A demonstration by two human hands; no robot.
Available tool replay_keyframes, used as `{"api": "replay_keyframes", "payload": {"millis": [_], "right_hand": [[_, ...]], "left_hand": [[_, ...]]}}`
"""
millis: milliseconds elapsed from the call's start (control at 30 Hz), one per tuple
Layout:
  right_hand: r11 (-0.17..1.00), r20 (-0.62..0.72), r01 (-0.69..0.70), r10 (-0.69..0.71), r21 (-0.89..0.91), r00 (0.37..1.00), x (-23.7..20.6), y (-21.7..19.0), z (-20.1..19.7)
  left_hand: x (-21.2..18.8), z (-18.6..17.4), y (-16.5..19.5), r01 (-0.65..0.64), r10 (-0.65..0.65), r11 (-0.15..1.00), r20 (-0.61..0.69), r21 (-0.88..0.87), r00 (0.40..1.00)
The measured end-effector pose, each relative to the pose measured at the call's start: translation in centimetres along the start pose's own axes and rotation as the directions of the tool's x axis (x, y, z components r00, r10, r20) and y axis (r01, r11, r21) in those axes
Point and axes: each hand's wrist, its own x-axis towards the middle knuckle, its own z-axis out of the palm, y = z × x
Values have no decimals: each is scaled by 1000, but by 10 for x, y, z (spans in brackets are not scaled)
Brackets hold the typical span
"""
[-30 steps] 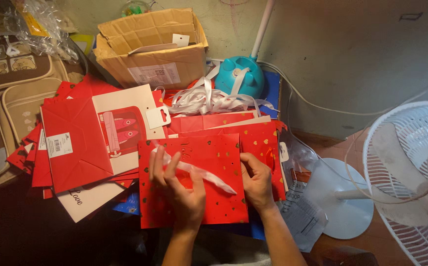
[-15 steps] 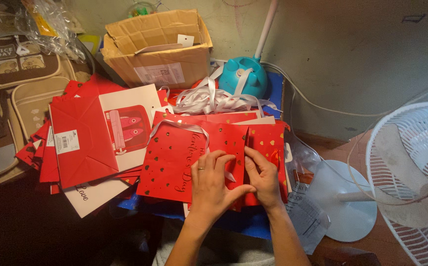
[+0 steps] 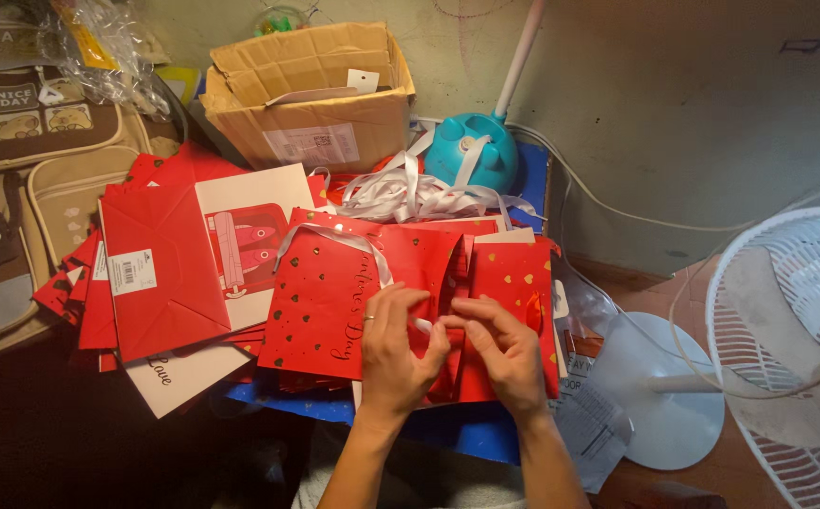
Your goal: The person ties white ribbons on red Valentine's Day gift bags. They repeatedly pick up a bag, thread the ribbon through the handle, and tie a knot. The finished bags are placed on a stack on the table.
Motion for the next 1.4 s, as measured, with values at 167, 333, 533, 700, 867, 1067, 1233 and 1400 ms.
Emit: {"api": "replay_keyframes", "payload": {"millis": [167,333,533,700,867,1067,1233,1400], "right_hand": [[830,72,303,-306,-469,949,-2,7,8],[785,76,262,-266,-561,961,-2,1,12],[743,52,320,-360,-588,931,-1,3,18],[833,51,311,-325,-458,944,1,-4,12],[728,149,378,-361,-571,921,-1,-8,13],[858,4,326,-353,-398,936,-3,8,11],[963,-201,248,-224,105,954,-4,10,6],[761,63,399,-430,-512,901,-7,8,12]], "left_hand": [[-6,-1,-1,71,-73,993,-22,-90,997],[-9,-3,-4,36,-50,987,-89,-160,995],[-11,-1,-5,120,-136,969,-62,-214,989],[-10,-3,-4,35,-49,979,-65,-202,997],[-9,-4,-3,40,-55,976,-64,-214,996],[-8,-5,-3,3,-16,983,-69,-181,997],[-11,-4,-2,89,-100,973,-42,-214,994],[-12,-4,-3,60,-77,974,-68,-219,995]]}}
